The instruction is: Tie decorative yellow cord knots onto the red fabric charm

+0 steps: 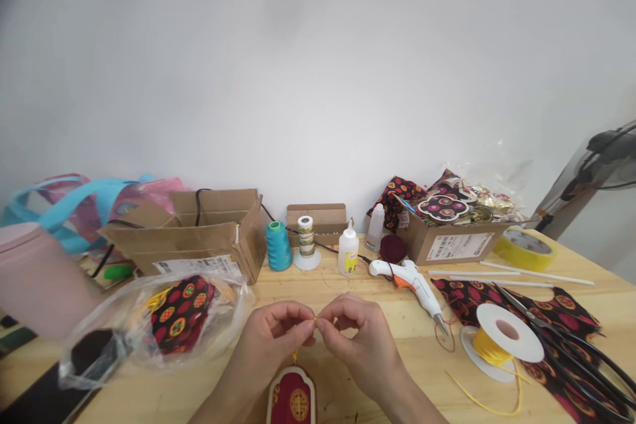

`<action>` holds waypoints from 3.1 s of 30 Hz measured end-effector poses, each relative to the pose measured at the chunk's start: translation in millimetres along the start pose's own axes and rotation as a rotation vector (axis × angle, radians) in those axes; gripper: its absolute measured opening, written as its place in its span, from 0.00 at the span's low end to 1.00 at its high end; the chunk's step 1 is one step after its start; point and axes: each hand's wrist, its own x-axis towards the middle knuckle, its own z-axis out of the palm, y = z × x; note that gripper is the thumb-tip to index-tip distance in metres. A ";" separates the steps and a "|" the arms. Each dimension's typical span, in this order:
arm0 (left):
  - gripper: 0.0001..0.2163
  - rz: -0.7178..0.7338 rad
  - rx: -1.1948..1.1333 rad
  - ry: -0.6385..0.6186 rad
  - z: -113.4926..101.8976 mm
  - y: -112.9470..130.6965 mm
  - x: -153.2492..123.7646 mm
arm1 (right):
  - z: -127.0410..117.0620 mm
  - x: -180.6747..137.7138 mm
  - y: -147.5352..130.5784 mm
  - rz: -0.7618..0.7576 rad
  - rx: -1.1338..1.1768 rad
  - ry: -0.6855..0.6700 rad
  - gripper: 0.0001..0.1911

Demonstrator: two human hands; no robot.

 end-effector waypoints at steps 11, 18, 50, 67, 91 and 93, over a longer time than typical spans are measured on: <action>0.03 0.032 0.036 0.027 -0.8 3.0 -1.6 | -3.1 2.5 -4.1 -0.057 0.040 -0.034 0.06; 0.03 0.053 0.053 -0.004 -1.5 0.1 -1.2 | 0.6 1.7 3.0 0.176 0.298 -0.094 0.07; 0.02 0.086 0.052 -0.036 -2.7 -1.7 0.4 | -1.3 1.1 0.4 0.251 0.436 -0.127 0.03; 0.04 0.026 0.014 -0.069 -4.4 -2.3 1.8 | 0.4 0.5 1.1 0.243 0.386 -0.112 0.06; 0.03 -0.024 -0.084 -0.101 -2.0 0.9 -1.5 | -7.3 2.0 -8.5 -0.069 -0.037 -0.107 0.03; 0.03 -0.034 -0.103 -0.106 -1.6 1.7 -1.9 | -8.3 1.9 -8.0 -0.056 -0.024 -0.126 0.03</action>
